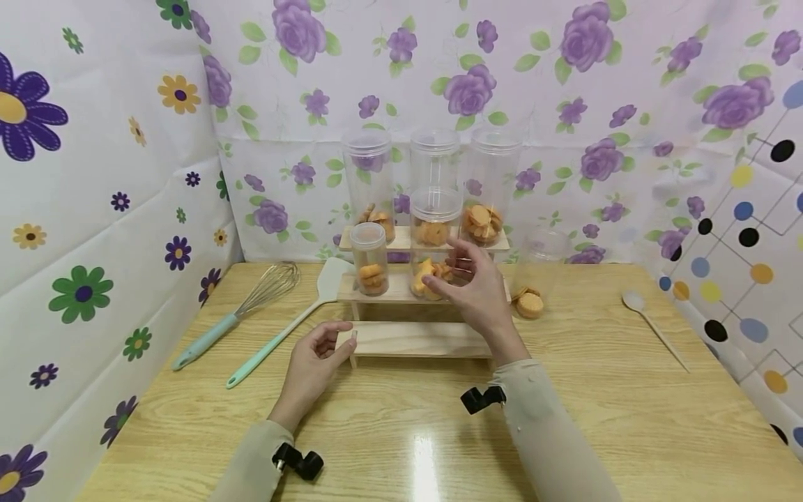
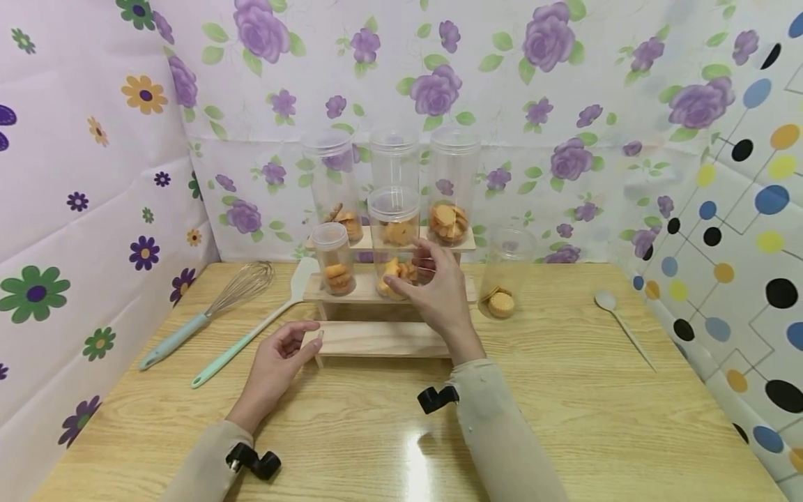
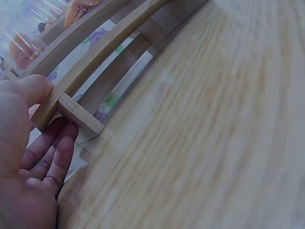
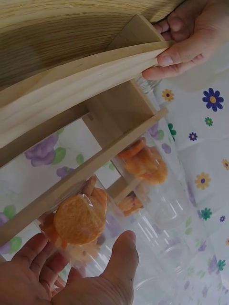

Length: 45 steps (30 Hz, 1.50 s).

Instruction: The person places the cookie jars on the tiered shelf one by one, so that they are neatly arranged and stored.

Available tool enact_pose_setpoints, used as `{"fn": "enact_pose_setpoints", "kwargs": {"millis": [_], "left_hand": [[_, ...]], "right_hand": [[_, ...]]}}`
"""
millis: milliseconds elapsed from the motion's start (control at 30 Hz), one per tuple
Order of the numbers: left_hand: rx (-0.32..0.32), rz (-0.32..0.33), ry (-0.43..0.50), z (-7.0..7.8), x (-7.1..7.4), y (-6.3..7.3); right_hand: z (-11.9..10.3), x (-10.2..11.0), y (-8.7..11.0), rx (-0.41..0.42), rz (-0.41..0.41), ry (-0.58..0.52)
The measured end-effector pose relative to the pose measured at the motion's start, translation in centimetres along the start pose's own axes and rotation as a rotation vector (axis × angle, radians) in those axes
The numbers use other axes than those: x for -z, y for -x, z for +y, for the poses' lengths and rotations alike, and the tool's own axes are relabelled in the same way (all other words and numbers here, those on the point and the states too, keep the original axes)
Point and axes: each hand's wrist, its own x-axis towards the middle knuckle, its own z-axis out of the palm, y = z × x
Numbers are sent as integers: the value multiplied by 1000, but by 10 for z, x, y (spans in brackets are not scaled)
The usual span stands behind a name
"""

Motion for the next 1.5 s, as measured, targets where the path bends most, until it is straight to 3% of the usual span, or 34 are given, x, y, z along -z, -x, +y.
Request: {"fn": "enact_pose_setpoints", "kwargs": {"millis": [367,667,900,1067,1300,1500], "left_hand": [[1,-2,-21,0,-1,-1],[9,-1,-21,1,0,-1],[19,1,-49,3,0,0],[24,5,-53,3,2,1],[37,1,-35,2,1,2],[34,2,-41,3,-1,2]], "right_hand": [[-8,9,1,-20,-4,9],[-29,35,0,71,32,-44],[-39,70,8,218,94,-45],[-42,102,14,272,171,-60],[-36,149,18,262,318,-57],[-18,174,16,217,338,-121]]}}
